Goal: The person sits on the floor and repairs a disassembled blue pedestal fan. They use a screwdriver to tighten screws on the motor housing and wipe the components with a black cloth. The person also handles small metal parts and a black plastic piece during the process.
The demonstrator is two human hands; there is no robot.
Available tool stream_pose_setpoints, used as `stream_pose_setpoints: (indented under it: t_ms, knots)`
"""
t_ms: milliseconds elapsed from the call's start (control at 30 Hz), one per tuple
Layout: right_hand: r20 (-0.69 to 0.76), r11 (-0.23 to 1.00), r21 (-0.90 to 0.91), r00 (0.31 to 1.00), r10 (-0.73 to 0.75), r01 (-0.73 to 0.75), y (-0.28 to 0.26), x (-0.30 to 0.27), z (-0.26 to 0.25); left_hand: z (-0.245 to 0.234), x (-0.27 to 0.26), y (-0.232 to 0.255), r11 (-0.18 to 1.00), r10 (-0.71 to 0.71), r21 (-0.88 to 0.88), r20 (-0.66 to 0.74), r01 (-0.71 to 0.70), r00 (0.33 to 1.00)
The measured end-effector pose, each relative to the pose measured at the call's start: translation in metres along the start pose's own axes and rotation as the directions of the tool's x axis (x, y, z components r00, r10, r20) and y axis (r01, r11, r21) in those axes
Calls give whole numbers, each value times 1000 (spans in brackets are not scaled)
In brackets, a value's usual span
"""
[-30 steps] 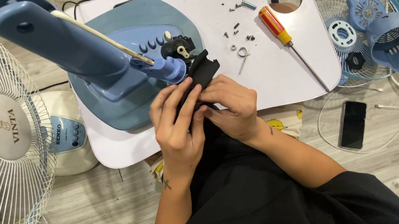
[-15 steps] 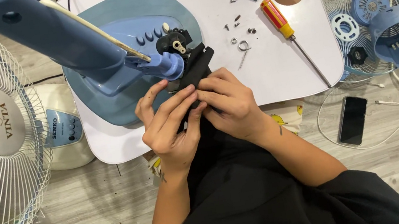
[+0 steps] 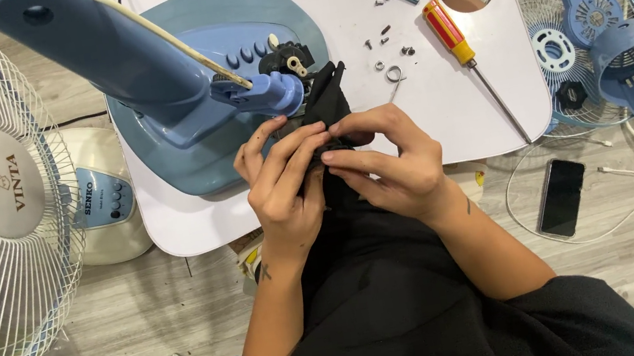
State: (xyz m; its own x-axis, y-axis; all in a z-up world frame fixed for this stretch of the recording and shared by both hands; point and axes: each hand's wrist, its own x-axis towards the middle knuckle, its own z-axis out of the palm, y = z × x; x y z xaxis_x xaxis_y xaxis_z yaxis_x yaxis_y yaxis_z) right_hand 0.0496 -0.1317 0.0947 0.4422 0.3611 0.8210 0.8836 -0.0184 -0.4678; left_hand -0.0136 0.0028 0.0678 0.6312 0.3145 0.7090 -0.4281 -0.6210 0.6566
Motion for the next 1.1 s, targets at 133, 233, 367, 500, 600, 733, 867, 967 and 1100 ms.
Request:
stream_pose_setpoints:
  t_ms: [133, 233, 367, 500, 600, 733, 867, 967, 1100]
  knots:
    - [-6, 1000, -14, 1000, -10, 10, -1, 1, 3, -1, -1, 0, 1000, 3, 19, 6, -4, 1000]
    - [8, 998, -63, 1000, -9, 10, -3, 3, 6, 0, -1, 1, 1000, -2, 4, -12, 2, 1000]
    - [19, 999, -49, 1000, 9, -8, -2, 0, 7, -1, -2, 1, 1000, 2, 2, -13, -2, 1000]
    - [16, 996, 31, 997, 78, -79, 5, -14, 3, -3, -1, 2, 1000, -12, -11, -7, 12, 1000]
    - [135, 985, -74, 977, 167, -158, 9, -16, -11, -11, 0, 7, 997, -64, -39, -81, 61, 995]
    - [404, 967, -167, 881, 244, -191, 10, -5, -18, -24, -8, -3, 990, -117, -87, -97, 109, 988]
    - [620, 944, -235, 712, 329, -232, 23, -19, -16, -22, -10, -5, 955, -197, -216, 52, 204, 979]
    - [627, 959, -140, 727, 279, -247, 31, -21, -21, -29, -16, -15, 940, -207, -250, 125, 233, 970]
    - [594, 945, -30, 755, 279, -326, 43, -26, -36, -46, -20, -29, 782, -285, -482, 289, 396, 914]
